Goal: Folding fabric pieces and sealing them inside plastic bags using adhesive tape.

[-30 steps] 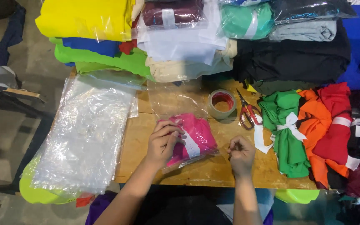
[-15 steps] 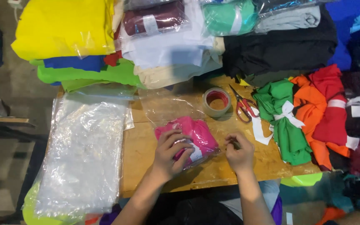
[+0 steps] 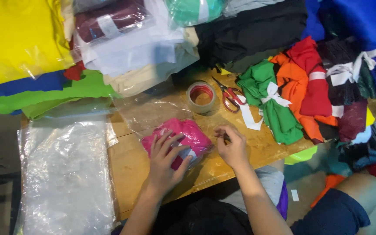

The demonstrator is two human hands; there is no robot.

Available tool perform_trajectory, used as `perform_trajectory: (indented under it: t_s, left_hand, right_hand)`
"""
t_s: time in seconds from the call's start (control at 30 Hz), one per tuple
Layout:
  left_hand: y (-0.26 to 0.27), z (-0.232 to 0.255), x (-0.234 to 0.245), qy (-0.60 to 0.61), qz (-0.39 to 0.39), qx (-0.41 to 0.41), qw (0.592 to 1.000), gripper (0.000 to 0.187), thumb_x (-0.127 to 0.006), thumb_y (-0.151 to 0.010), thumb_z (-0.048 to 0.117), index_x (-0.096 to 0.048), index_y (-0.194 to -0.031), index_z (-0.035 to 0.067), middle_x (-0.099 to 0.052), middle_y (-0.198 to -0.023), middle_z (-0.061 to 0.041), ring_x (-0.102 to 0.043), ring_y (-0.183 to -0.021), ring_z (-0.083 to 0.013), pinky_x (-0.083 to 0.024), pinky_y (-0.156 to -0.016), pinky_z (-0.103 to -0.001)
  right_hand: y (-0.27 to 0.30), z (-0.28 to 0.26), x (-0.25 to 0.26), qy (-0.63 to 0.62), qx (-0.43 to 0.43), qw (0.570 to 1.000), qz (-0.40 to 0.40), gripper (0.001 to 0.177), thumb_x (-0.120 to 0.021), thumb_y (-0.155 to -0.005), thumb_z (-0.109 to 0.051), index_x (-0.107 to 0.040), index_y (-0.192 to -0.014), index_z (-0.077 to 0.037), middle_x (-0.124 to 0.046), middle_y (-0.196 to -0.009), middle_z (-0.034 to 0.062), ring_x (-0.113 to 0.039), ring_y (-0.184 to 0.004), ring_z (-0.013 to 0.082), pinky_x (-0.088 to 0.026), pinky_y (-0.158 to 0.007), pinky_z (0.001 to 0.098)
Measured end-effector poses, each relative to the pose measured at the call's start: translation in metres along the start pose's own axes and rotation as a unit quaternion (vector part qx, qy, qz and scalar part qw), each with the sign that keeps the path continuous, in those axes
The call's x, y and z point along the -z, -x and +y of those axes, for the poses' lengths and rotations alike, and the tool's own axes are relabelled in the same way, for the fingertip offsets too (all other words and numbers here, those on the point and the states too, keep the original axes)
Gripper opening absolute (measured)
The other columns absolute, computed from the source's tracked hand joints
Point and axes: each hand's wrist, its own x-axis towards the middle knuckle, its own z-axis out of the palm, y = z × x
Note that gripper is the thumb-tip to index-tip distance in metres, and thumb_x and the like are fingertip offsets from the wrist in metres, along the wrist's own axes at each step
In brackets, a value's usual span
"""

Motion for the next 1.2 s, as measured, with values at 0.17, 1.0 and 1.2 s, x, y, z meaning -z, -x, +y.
perform_trajectory:
  t_s: [0.17, 1.0, 1.2]
  left_hand:
    - [-0.003, 0.002, 0.000, -0.051, -0.001, -0.020, 0.999, 0.022, -0.078, -0.087, 0.022, -0.073, -0.107, 0.014, -0.068, -0.130, -0.005, -0.060, -0.128, -0.0265, -0.025, -0.122, -0.055]
    - [-0.008, 0.022, -0.006, -0.046, -0.033, 0.119, 0.991, 0.030, -0.068, -0.092, 0.027, -0.069, -0.118, 0.012, -0.067, -0.131, -0.006, -0.060, -0.127, -0.0258, -0.038, -0.114, -0.052]
    - [-0.001, 0.019, -0.027, -0.149, 0.054, 0.079, 0.984, 0.044, -0.074, -0.084, 0.033, -0.071, -0.122, 0.011, -0.069, -0.126, -0.012, -0.062, -0.126, -0.0356, -0.038, -0.113, -0.056]
  right_hand:
    - [0.003, 0.025, 0.000, -0.001, 0.097, 0.995, -0.030, 0.026, -0.055, -0.085, 0.012, -0.069, -0.100, -0.003, -0.072, -0.092, 0.0106, -0.074, -0.079, 0.0204, -0.059, -0.065, 0.0279]
    - [-0.046, -0.009, 0.039, -0.047, 0.220, 0.924, -0.309, 0.023, -0.064, -0.084, 0.001, -0.070, -0.103, -0.009, -0.072, -0.093, 0.0063, -0.068, -0.083, 0.0233, -0.055, -0.071, 0.0340]
    - [-0.078, -0.026, 0.041, -0.144, 0.236, 0.922, -0.270, 0.028, -0.065, -0.083, 0.007, -0.075, -0.104, -0.008, -0.074, -0.086, 0.0136, -0.074, -0.080, 0.0363, -0.062, -0.065, 0.0426]
